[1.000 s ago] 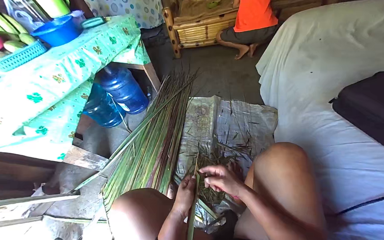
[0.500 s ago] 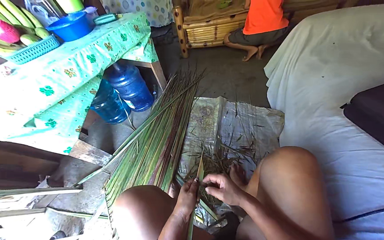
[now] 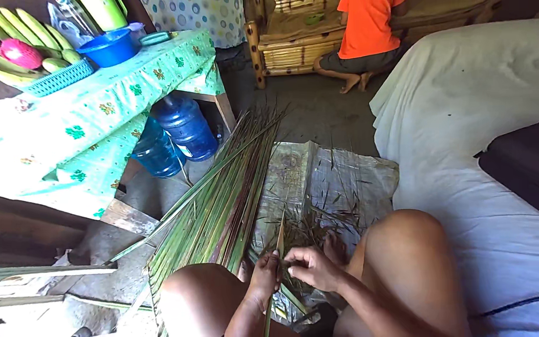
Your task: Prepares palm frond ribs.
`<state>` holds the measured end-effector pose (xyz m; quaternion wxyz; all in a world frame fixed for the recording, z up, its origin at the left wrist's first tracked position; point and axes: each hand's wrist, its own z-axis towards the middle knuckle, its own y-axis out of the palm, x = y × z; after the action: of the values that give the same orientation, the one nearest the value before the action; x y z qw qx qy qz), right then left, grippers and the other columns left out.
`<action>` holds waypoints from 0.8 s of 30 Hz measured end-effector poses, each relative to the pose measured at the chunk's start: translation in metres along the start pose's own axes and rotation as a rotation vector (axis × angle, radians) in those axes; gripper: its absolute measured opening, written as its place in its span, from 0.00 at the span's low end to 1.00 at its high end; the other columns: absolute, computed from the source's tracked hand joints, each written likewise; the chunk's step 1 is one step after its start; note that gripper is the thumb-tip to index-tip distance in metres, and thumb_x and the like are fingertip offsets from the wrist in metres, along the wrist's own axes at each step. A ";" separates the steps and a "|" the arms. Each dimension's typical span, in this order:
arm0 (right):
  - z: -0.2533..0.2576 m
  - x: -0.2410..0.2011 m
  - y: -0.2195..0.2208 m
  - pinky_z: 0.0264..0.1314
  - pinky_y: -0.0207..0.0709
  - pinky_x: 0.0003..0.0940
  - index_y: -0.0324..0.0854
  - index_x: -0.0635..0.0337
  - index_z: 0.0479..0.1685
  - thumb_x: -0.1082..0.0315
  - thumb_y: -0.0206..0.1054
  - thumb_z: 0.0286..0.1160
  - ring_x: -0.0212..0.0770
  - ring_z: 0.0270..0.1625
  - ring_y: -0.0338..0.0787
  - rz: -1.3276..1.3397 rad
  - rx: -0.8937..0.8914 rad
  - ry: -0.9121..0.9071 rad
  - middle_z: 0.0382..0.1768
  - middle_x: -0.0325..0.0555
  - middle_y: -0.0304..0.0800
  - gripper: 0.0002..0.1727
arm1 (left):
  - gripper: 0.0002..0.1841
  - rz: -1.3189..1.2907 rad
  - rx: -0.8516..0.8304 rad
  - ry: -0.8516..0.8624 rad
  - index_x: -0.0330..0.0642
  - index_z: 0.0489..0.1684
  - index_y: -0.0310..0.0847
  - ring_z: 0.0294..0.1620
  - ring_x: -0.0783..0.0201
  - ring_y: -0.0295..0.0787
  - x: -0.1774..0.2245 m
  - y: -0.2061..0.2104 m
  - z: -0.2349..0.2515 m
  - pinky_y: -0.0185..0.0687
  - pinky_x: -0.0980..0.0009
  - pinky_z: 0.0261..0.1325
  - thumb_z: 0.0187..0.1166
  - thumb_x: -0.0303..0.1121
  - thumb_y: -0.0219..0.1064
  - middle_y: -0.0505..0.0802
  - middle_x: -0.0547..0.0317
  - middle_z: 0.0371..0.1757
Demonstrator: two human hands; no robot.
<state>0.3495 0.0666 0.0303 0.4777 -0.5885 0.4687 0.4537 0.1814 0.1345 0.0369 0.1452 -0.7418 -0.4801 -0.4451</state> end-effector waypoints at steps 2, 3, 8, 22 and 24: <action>0.006 0.005 -0.004 0.37 0.77 0.23 0.87 0.67 0.48 0.70 0.64 0.72 0.24 0.30 0.81 -0.015 0.035 0.004 0.34 0.42 0.89 0.12 | 0.17 -0.021 -0.017 -0.004 0.40 0.40 0.73 0.08 0.78 0.61 -0.001 0.000 -0.001 0.60 0.84 0.12 0.97 0.33 0.39 0.71 0.69 0.13; 0.009 0.009 -0.007 0.35 0.77 0.22 0.87 0.67 0.47 0.69 0.64 0.72 0.24 0.28 0.81 -0.015 0.076 0.018 0.33 0.40 0.89 0.12 | 0.17 -0.029 -0.034 -0.011 0.40 0.40 0.73 0.08 0.79 0.61 -0.002 0.000 -0.002 0.60 0.84 0.13 0.97 0.34 0.40 0.70 0.70 0.13; 0.022 0.023 -0.029 0.33 0.78 0.22 0.86 0.67 0.49 0.71 0.64 0.74 0.24 0.27 0.82 -0.032 0.358 0.047 0.34 0.40 0.90 0.11 | 0.18 -0.021 -0.145 -0.058 0.41 0.38 0.72 0.07 0.80 0.60 -0.002 0.002 -0.007 0.60 0.85 0.12 0.97 0.35 0.40 0.70 0.70 0.12; -0.002 0.003 -0.007 0.31 0.74 0.20 0.87 0.67 0.44 0.69 0.65 0.73 0.23 0.26 0.79 -0.020 0.060 0.016 0.30 0.39 0.87 0.10 | 0.17 0.017 -0.049 0.013 0.41 0.40 0.72 0.09 0.78 0.63 0.002 0.006 -0.001 0.62 0.84 0.13 0.97 0.33 0.39 0.72 0.70 0.14; 0.002 0.008 -0.011 0.31 0.75 0.21 0.87 0.66 0.43 0.69 0.65 0.73 0.23 0.25 0.80 -0.018 0.136 0.015 0.29 0.38 0.87 0.10 | 0.17 0.018 -0.078 0.001 0.41 0.39 0.72 0.09 0.79 0.62 0.002 0.009 -0.003 0.61 0.84 0.13 0.97 0.33 0.39 0.72 0.70 0.14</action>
<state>0.3617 0.0692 0.0238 0.5171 -0.5624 0.4966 0.4119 0.1877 0.1290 0.0421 0.1203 -0.7510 -0.4557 -0.4624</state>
